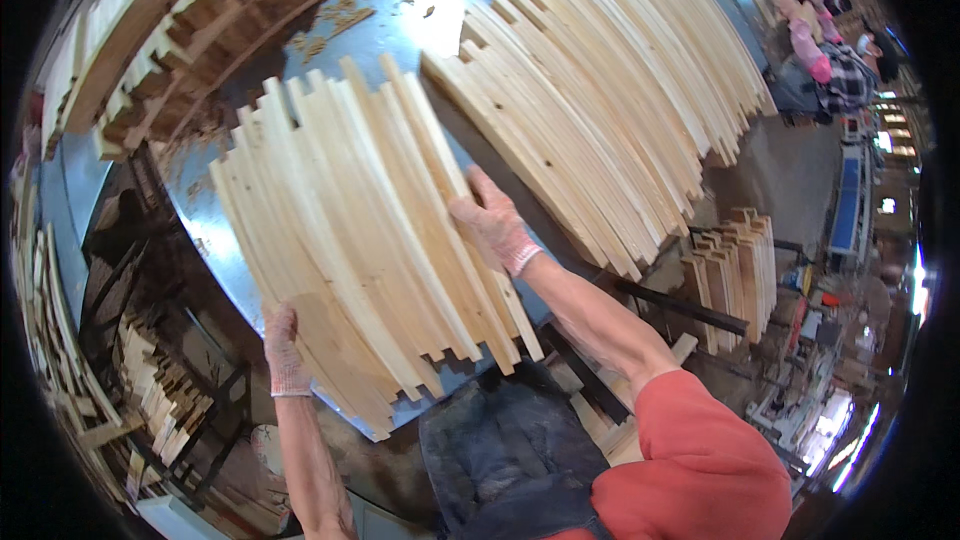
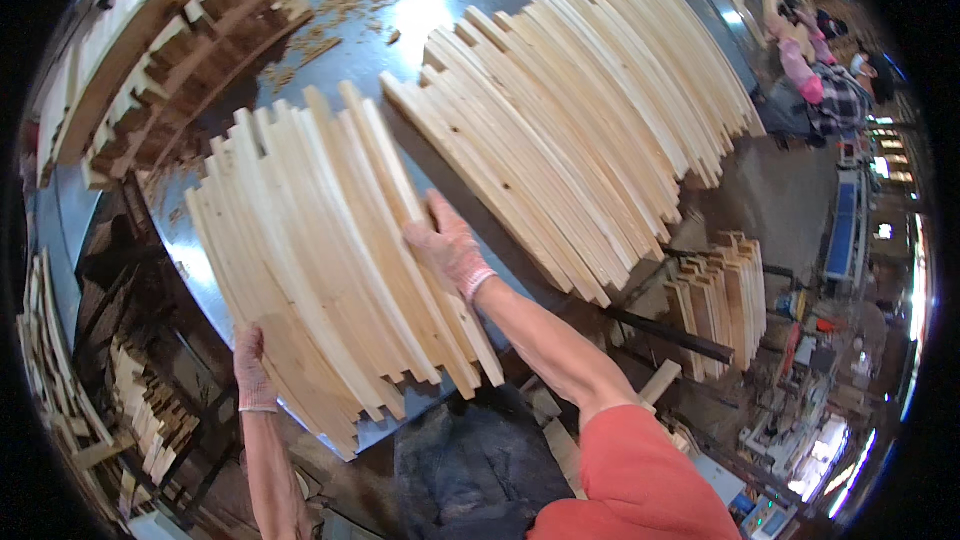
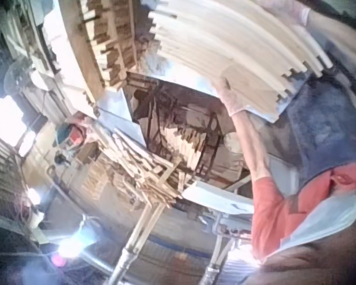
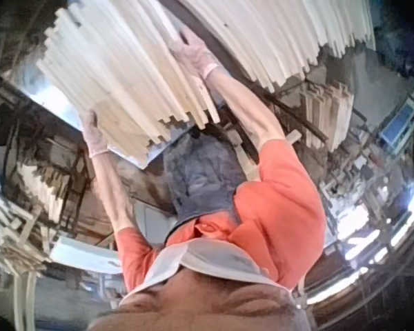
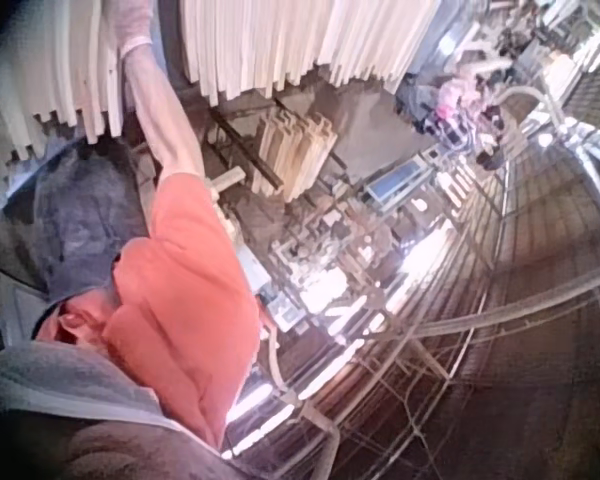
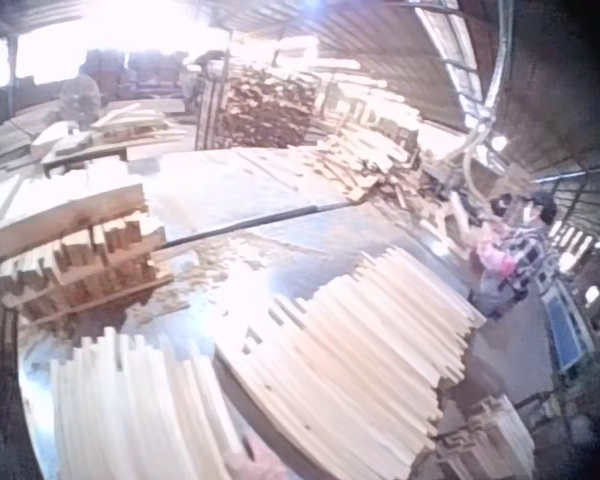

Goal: The person repeatedly picks up stacks of light-colored wooden planks from a metal table and places them onto a conveyor belt. The person wears pink gloves and handles the wood with both hands, moving the planks in a repetitive cycle throughout the clip.

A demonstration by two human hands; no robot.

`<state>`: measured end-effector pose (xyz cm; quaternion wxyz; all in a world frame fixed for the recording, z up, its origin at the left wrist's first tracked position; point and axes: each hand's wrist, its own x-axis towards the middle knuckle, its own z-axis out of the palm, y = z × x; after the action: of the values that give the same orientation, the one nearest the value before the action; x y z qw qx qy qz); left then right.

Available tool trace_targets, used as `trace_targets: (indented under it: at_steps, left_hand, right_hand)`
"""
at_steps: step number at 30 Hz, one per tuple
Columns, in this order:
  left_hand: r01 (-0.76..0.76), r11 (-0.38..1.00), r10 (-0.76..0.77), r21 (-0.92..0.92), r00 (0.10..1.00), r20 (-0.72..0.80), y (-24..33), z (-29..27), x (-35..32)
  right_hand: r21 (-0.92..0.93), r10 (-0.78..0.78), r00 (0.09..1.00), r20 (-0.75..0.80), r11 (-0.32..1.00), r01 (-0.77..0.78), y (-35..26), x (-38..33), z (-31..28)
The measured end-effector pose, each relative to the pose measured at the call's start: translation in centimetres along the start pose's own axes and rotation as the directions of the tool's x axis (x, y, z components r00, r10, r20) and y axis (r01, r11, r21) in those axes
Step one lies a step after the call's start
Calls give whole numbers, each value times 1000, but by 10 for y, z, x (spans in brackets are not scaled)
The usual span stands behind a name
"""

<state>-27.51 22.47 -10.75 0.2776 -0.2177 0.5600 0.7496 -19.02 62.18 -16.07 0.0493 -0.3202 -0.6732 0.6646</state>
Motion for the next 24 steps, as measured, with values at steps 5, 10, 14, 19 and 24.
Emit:
trace_targets:
  at_steps: [5,10,14,19,24]
  left_hand:
    - [224,964,-224,-146,974,17,-30,-25,-10]
    - [209,966,-211,-151,978,7,-42,-29,-66]
    - [105,982,-113,-158,992,-46,-39,-59,-132]
    - [-110,985,87,-136,983,-164,-23,-120,-228]
    - [-267,934,222,-237,954,-203,-24,-218,-358]
  right_hand:
    - [217,314,897,312,895,-389,-42,-31,-6]
    - [203,344,868,359,879,-432,-54,-75,-15]
    - [205,375,834,406,852,-482,-59,-119,3]
    - [141,286,793,539,897,-419,-96,-171,75]
    - [47,190,636,748,941,-336,-149,-259,163]
